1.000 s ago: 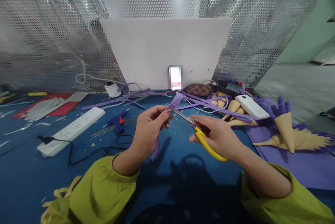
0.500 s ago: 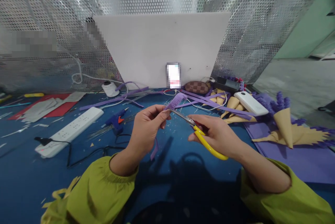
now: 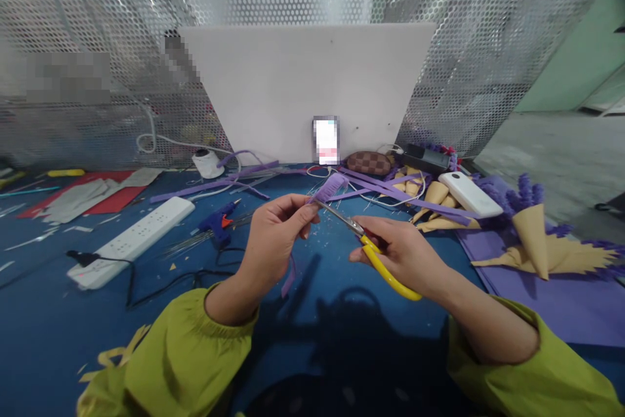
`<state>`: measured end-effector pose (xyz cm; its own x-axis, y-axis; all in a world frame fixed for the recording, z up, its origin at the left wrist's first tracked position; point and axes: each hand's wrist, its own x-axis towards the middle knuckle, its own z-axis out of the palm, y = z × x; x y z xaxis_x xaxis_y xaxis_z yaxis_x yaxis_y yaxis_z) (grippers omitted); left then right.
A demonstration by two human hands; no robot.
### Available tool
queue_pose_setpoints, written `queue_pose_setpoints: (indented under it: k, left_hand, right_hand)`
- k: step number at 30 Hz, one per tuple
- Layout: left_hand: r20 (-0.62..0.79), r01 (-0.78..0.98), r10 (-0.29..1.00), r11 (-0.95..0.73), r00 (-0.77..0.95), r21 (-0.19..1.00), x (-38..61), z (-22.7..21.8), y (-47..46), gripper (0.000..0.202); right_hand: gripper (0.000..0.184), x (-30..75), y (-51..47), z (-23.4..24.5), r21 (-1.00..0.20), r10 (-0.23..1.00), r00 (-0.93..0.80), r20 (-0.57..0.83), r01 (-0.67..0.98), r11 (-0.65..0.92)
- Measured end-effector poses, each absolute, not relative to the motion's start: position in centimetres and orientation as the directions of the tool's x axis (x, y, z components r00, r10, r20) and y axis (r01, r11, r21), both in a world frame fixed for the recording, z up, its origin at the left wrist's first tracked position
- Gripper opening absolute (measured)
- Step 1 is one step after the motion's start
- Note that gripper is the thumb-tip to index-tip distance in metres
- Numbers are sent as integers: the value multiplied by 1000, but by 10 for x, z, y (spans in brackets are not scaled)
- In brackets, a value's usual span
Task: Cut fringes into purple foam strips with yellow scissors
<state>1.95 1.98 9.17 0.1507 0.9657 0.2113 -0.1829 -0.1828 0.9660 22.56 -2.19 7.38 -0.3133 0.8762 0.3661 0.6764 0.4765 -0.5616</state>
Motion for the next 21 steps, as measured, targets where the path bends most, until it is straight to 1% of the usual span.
queue_pose_setpoints:
  k: [5,16,18,21]
  left_hand:
    - [207,-200,968,-177,140,964,20,91,20,13]
    - [189,-213,974,-160,124,964,20,93,18,10]
    - [184,-219,975,-154,124,964,20,94,18,10]
    - [163,-226,979,-133,120,965,20,95,18,11]
  right_hand:
    - [41,226,-21,73,-536,872,-309,380,695,480]
    - [45,226,-21,70,-522,873,-300,385,709,474]
    - [44,226,-21,71,-525,872,-306,383,705,477]
    - [37,226,-21,74,-551,873,-331,359,680,484]
